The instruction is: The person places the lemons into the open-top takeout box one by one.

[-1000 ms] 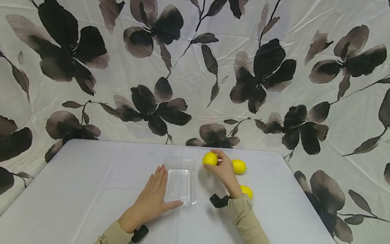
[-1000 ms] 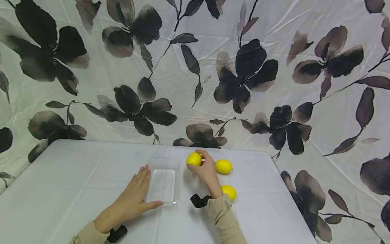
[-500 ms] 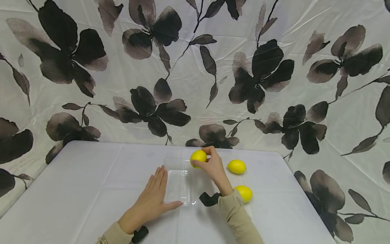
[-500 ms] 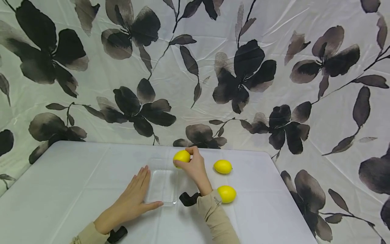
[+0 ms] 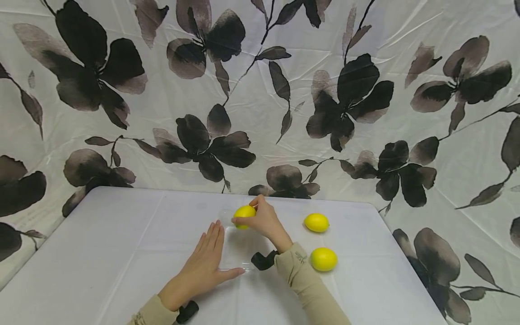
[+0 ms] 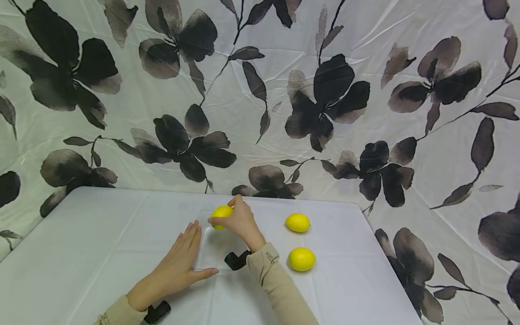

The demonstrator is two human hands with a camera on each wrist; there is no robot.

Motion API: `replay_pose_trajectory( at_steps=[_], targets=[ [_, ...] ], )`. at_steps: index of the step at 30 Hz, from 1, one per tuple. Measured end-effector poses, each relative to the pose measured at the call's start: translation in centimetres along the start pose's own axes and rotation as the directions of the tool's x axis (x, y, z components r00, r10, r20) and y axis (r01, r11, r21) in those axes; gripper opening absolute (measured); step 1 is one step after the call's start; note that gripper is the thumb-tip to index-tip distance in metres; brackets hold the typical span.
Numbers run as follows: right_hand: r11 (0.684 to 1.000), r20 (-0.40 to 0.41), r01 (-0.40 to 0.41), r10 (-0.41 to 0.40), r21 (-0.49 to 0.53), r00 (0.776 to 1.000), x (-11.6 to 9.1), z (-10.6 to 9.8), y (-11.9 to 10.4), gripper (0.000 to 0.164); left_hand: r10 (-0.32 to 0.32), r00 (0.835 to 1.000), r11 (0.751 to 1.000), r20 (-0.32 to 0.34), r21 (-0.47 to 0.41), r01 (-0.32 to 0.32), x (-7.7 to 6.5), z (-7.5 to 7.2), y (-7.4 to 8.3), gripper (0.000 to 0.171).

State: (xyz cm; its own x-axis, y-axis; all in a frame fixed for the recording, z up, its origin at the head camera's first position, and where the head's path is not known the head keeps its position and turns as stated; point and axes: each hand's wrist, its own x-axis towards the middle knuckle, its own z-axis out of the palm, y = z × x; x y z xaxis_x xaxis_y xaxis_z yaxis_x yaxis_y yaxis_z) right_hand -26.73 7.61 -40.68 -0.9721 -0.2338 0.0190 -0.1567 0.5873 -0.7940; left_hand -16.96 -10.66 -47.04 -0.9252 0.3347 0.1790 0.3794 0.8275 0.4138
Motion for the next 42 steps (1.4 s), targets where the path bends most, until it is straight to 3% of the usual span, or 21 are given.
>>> replay_pose_trajectory(
  at_steps=[9, 16, 22, 31, 42],
  targets=[
    [0.987, 0.067, 0.004, 0.007, -0.163, 0.998, 0.3, 1.4, -0.5, 0.057, 0.002, 1.0, 1.0, 0.014, -0.007, -0.002, 0.1, 0.0, 0.0, 0.122],
    [0.976, 0.104, -0.007, 0.03, -0.215, 0.994, 0.4, 2.4, -0.3, 0.053, 0.011, 1.0, 1.0, -0.003, 0.008, -0.011, 0.1, 0.2, -0.2, 0.122],
    [0.964, 0.113, -0.012, 0.044, -0.265, 0.993, 0.5, 3.1, -0.3, 0.056, 0.009, 1.0, 1.0, 0.022, 0.001, -0.009, 0.2, 0.1, -0.2, 0.123],
    [0.966, 0.099, -0.032, 0.059, -0.255, 0.993, 0.6, 3.5, 0.0, 0.058, 0.007, 1.0, 1.0, 0.007, 0.008, -0.007, 0.2, 0.1, -0.2, 0.121],
    [0.973, 0.144, -0.032, 0.066, -0.231, 0.987, 0.6, 3.7, 0.1, 0.061, -0.005, 1.0, 1.0, 0.008, 0.001, 0.005, 0.1, 0.3, -0.3, 0.124]
  ],
)
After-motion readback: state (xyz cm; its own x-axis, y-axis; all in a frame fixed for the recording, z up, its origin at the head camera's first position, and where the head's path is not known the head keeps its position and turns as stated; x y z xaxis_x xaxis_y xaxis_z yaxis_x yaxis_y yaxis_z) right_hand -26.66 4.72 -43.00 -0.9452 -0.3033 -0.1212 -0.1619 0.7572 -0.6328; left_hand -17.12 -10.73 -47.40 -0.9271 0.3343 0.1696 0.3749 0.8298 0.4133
